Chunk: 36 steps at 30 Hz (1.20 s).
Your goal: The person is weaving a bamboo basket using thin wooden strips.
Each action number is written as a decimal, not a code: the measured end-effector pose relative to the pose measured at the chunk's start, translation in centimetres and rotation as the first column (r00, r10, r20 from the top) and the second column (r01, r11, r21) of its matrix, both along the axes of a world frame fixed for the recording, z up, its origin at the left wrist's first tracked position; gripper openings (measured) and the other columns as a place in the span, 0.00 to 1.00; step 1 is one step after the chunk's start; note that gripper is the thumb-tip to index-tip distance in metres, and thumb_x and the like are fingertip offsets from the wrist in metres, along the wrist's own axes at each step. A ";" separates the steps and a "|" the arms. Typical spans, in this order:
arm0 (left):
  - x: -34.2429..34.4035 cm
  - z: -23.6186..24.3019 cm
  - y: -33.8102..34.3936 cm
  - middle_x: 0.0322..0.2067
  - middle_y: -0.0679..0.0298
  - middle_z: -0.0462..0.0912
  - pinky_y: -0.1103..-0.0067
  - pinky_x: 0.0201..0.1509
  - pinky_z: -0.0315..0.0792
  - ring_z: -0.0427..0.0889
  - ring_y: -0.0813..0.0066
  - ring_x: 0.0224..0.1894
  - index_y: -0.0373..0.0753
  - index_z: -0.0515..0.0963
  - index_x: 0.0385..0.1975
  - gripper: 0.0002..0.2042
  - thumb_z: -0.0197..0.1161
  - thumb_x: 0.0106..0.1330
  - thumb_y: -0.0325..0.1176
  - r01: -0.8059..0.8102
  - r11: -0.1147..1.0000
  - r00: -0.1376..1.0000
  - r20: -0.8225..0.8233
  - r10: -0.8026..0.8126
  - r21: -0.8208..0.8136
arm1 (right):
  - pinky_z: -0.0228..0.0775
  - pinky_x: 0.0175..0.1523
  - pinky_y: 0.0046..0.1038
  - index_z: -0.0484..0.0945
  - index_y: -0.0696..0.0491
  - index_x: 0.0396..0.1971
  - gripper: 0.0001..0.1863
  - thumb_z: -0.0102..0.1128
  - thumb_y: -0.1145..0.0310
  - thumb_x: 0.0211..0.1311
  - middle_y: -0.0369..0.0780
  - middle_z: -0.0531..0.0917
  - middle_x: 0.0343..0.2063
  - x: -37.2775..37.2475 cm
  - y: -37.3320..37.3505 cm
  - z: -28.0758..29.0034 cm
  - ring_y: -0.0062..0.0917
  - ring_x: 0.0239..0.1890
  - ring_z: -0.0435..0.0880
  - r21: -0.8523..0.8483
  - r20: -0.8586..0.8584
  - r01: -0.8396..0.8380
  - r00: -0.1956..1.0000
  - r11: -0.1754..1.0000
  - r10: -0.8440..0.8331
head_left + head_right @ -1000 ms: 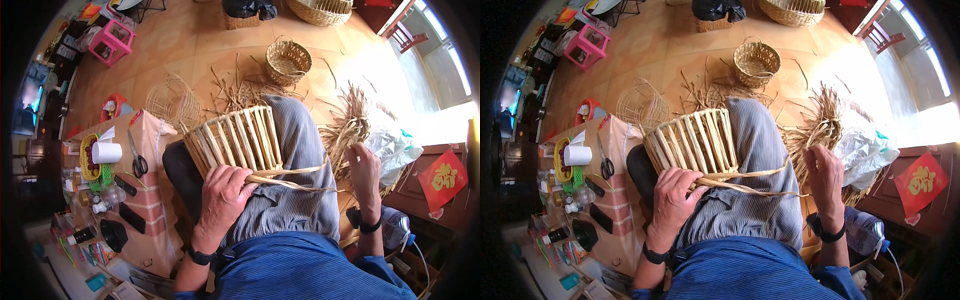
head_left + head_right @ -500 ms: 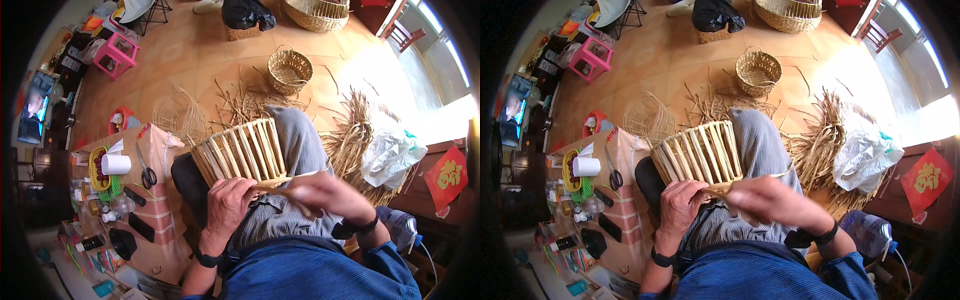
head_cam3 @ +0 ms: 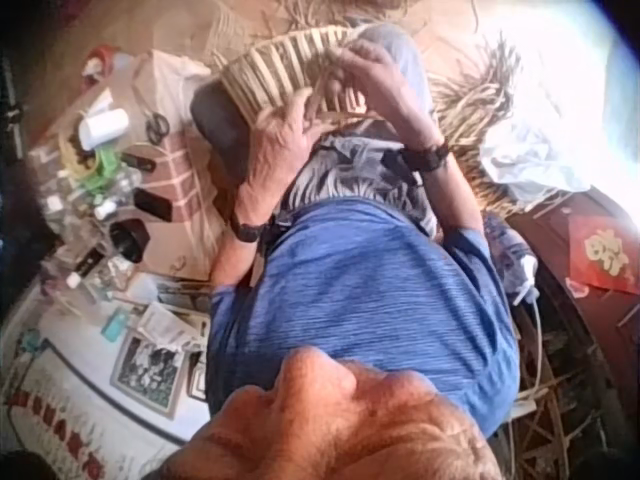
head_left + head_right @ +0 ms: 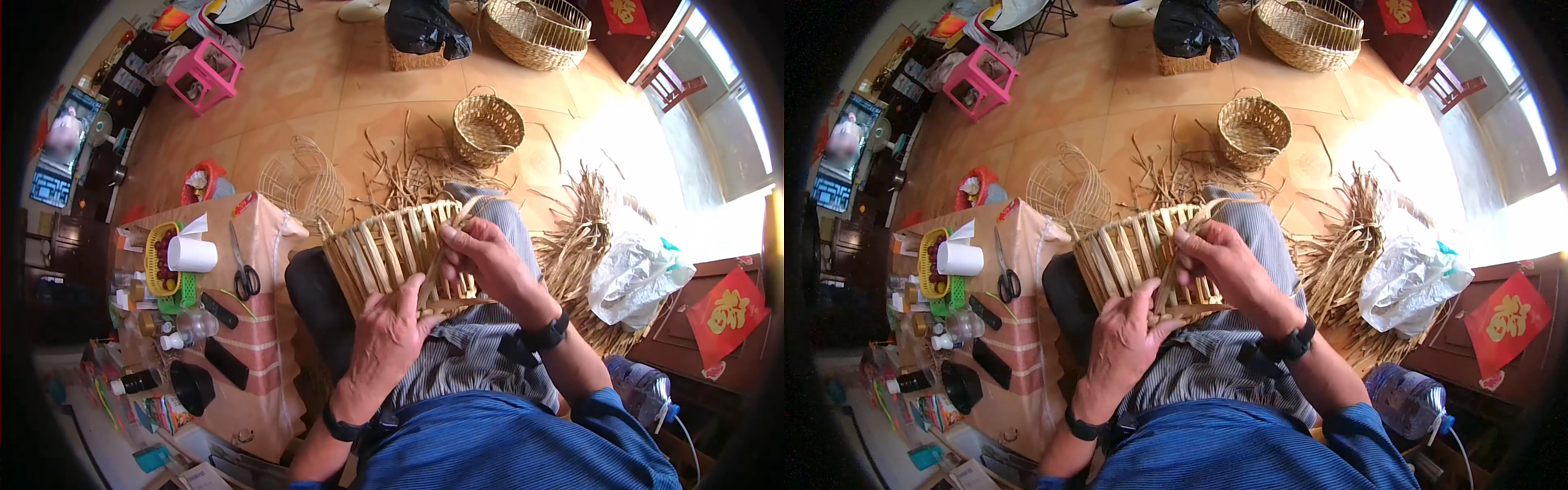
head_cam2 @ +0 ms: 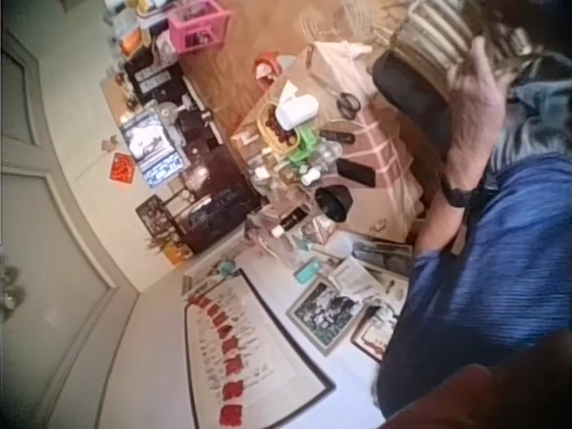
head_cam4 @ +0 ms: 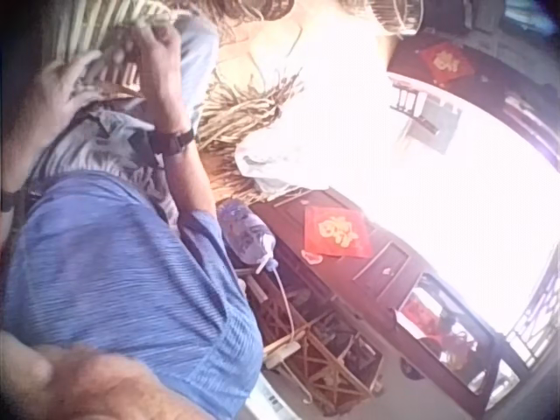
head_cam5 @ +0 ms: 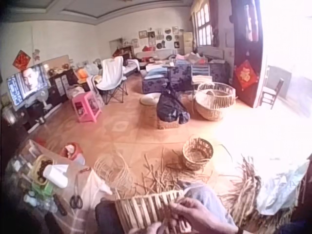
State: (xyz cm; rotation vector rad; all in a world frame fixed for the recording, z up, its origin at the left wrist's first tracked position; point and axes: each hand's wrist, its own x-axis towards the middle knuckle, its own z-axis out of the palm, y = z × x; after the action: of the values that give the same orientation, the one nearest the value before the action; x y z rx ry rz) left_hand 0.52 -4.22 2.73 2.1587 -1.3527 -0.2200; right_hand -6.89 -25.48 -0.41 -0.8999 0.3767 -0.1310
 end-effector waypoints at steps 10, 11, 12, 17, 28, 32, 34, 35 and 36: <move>-2.1 -0.1 -0.4 0.35 0.60 0.82 0.68 0.59 0.74 0.84 0.67 0.40 0.24 0.75 0.67 0.27 0.66 0.69 0.29 -0.037 0.922 0.816 0.544 -0.194 0.385 | 0.82 0.35 0.30 0.79 0.59 0.47 0.06 0.62 0.72 0.80 0.41 0.90 0.32 3.7 -0.4 2.5 0.28 0.32 0.92 -0.616 -0.105 -0.204 0.979 0.761 0.177; -2.1 0.0 -0.5 0.34 0.60 0.81 0.67 0.59 0.74 0.84 0.67 0.40 0.25 0.78 0.64 0.24 0.64 0.68 0.28 -0.034 0.925 0.813 0.549 -0.194 0.377 | 0.82 0.35 0.31 0.80 0.59 0.45 0.06 0.63 0.73 0.78 0.43 0.91 0.30 3.7 -0.3 2.9 0.30 0.31 0.92 -0.661 -0.127 -0.213 0.977 0.720 0.172; -2.1 0.0 -0.4 0.34 0.58 0.82 0.67 0.58 0.74 0.84 0.65 0.40 0.26 0.79 0.61 0.21 0.64 0.69 0.28 -0.007 0.919 0.836 0.507 -0.212 0.395 | 0.82 0.35 0.34 0.81 0.59 0.43 0.05 0.65 0.73 0.75 0.45 0.90 0.30 3.6 -0.3 2.9 0.33 0.30 0.92 -0.813 -0.113 -0.179 0.982 0.555 0.152; -1.9 0.5 -0.3 0.39 0.52 0.82 0.65 0.56 0.76 0.85 0.58 0.43 0.33 0.82 0.46 0.09 0.64 0.70 0.28 0.057 0.907 0.898 0.375 -0.229 0.417 | 0.82 0.36 0.41 0.84 0.56 0.35 0.04 0.67 0.72 0.63 0.52 0.87 0.27 2.0 1.7 2.4 0.46 0.30 0.90 -0.990 -0.116 -0.108 0.990 -0.096 0.084; -1.2 -0.6 0.1 0.43 0.47 0.82 0.56 0.53 0.80 0.84 0.44 0.48 0.30 0.82 0.47 0.12 0.67 0.64 0.21 0.044 0.985 0.998 0.031 -0.050 0.168 | 0.80 0.37 0.45 0.82 0.58 0.36 0.06 0.63 0.71 0.65 0.49 0.85 0.30 2.4 4.0 0.6 0.46 0.32 0.89 -0.983 -0.094 -0.095 0.995 -0.157 -0.014; -1.1 -0.4 0.3 0.39 0.50 0.85 0.57 0.51 0.82 0.87 0.45 0.45 0.32 0.83 0.46 0.15 0.77 0.61 0.25 0.025 0.997 0.999 0.021 -0.027 0.073 | 0.81 0.40 0.46 0.80 0.60 0.42 0.07 0.62 0.76 0.66 0.53 0.84 0.31 1.7 3.4 0.6 0.51 0.37 0.89 -0.997 -0.041 -0.046 0.997 0.064 0.073; -1.0 -0.6 0.5 0.39 0.52 0.85 0.58 0.49 0.82 0.88 0.47 0.45 0.34 0.84 0.44 0.15 0.79 0.58 0.25 0.000 0.998 1.000 0.018 -0.001 0.069 | 0.81 0.40 0.41 0.78 0.60 0.51 0.13 0.62 0.78 0.68 0.53 0.84 0.31 0.7 3.4 1.3 0.50 0.37 0.89 -0.989 0.014 -0.002 0.994 0.147 0.107; -1.1 -0.8 0.6 0.39 0.54 0.85 0.59 0.48 0.83 0.88 0.48 0.44 0.35 0.84 0.42 0.15 0.80 0.56 0.26 -0.009 0.998 1.000 0.010 0.008 0.067 | 0.81 0.39 0.40 0.78 0.60 0.53 0.15 0.63 0.78 0.69 0.52 0.84 0.30 0.2 3.5 1.8 0.45 0.35 0.89 -0.956 0.003 -0.024 0.996 0.293 0.091; -1.1 -0.9 0.5 0.38 0.54 0.85 0.59 0.48 0.83 0.88 0.49 0.44 0.35 0.84 0.42 0.15 0.81 0.56 0.26 -0.005 0.998 1.000 0.018 0.003 0.068 | 0.80 0.37 0.38 0.78 0.59 0.55 0.16 0.64 0.78 0.70 0.50 0.84 0.30 -0.3 3.6 2.4 0.40 0.33 0.88 -0.901 -0.008 -0.041 0.997 0.433 0.076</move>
State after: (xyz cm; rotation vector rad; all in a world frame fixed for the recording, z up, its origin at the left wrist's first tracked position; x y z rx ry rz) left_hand -0.54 -3.67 1.81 2.2238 -1.3689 -0.2491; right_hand -7.21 -21.88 1.98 -2.0107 0.2152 -0.3022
